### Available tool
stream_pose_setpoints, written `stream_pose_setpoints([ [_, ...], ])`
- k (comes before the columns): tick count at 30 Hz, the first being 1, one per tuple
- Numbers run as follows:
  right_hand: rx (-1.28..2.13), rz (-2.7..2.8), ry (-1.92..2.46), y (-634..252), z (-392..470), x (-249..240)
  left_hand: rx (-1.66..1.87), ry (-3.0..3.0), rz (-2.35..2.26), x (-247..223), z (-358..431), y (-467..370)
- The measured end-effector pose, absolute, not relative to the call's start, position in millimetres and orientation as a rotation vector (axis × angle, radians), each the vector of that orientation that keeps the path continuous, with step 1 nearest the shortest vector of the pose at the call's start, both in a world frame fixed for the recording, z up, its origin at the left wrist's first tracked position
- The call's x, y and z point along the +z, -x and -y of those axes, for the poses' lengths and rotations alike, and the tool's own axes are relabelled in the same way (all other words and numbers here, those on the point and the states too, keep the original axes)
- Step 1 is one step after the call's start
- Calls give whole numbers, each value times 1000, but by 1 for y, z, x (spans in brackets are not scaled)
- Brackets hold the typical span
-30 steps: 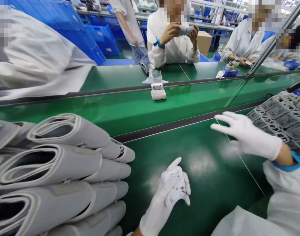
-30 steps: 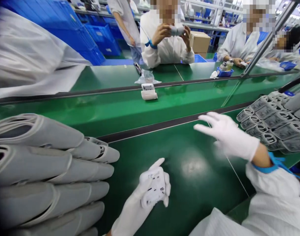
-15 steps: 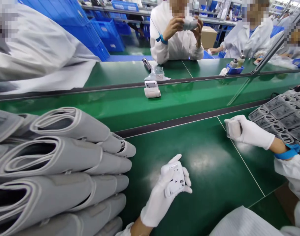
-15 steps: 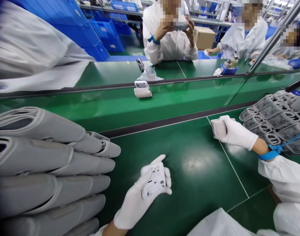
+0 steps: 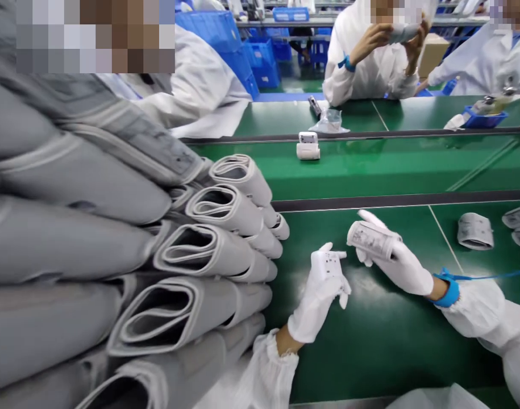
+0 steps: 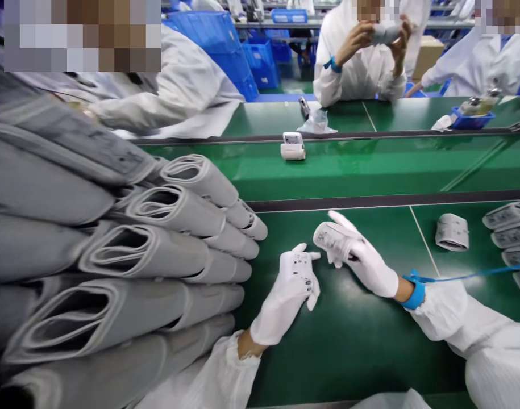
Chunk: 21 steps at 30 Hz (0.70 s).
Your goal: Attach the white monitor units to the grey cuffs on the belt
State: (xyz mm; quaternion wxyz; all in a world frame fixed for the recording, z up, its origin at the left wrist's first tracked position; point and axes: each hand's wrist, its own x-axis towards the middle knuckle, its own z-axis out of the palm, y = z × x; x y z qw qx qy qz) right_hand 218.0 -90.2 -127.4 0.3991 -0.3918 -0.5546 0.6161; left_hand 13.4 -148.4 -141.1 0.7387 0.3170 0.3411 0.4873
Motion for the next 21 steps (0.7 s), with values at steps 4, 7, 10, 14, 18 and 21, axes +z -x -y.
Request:
stream_pose_setpoints([
  [4, 1863, 869, 895, -186, 73, -142, 1063, -785, -887, -141, 144, -11],
  [7, 1965, 781, 916, -187, 61, -151, 1067, -719, -900, -146, 142, -9],
  [10, 1976, 846, 903, -197, 58, -157, 1131, -688, -804, -151, 143, -8],
  [14, 1904, 996, 857, -202, 63, -157, 1143, -580, -728, -150, 144, -9],
  [18, 1943, 1081, 770, -198, 67, -151, 1156, -512, -719, -147, 142, -9],
  [21, 1967, 1156, 772, -196, 68, -151, 1165, -476, -708, -149, 142, -9],
])
